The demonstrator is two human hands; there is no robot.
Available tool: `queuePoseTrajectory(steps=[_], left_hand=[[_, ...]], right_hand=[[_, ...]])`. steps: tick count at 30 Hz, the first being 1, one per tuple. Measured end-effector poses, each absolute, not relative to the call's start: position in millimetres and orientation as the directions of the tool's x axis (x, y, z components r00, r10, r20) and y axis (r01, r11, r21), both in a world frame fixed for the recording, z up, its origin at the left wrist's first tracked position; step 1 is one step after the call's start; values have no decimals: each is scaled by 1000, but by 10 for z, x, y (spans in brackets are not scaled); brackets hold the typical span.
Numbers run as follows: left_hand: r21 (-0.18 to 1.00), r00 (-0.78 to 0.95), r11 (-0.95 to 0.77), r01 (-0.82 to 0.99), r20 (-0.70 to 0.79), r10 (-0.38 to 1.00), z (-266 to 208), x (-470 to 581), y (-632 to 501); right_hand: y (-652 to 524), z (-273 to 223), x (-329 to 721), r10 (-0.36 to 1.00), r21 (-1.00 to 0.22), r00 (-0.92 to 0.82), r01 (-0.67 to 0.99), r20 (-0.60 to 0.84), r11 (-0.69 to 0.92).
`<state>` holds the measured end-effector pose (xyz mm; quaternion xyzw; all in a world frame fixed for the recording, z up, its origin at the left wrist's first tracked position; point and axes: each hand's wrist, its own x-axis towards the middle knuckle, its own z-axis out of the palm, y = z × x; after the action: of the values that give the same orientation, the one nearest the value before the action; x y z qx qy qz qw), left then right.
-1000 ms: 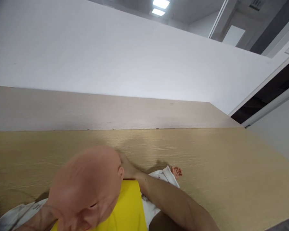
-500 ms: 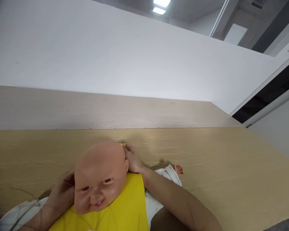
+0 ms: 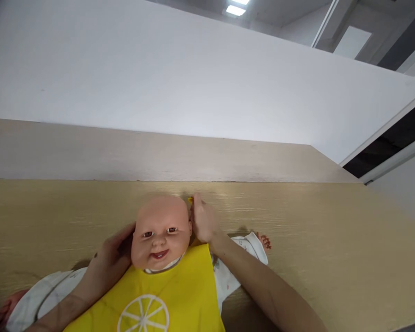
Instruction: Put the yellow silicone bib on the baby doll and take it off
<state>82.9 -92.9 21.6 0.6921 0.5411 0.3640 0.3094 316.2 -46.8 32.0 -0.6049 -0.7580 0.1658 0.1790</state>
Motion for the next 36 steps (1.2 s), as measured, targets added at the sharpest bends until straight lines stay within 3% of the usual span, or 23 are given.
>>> queuePoseTrajectory(steps=[4, 8, 20, 30, 36], left_hand=[[803, 153, -225, 552, 167, 974, 134, 821, -891], [797, 161, -199, 570, 129, 978, 72, 811, -880], [836, 187, -180, 519, 94, 978, 37, 826, -885], [723, 203, -306, 619, 230, 952, 56, 835, -903], [713, 187, -289, 639, 220, 957, 47, 832, -888]], right_hand=[[-482, 396, 3157, 978, -243, -206, 951, -25, 194], [-481, 377, 3130, 980, -133, -195, 973, -35, 189], [-486, 409, 3103, 982, -79, -175, 982, -76, 169], [-466, 381, 3072, 986, -28, -148, 989, -72, 146], [-482, 411, 3074, 987, 1, -146, 989, -65, 146]])
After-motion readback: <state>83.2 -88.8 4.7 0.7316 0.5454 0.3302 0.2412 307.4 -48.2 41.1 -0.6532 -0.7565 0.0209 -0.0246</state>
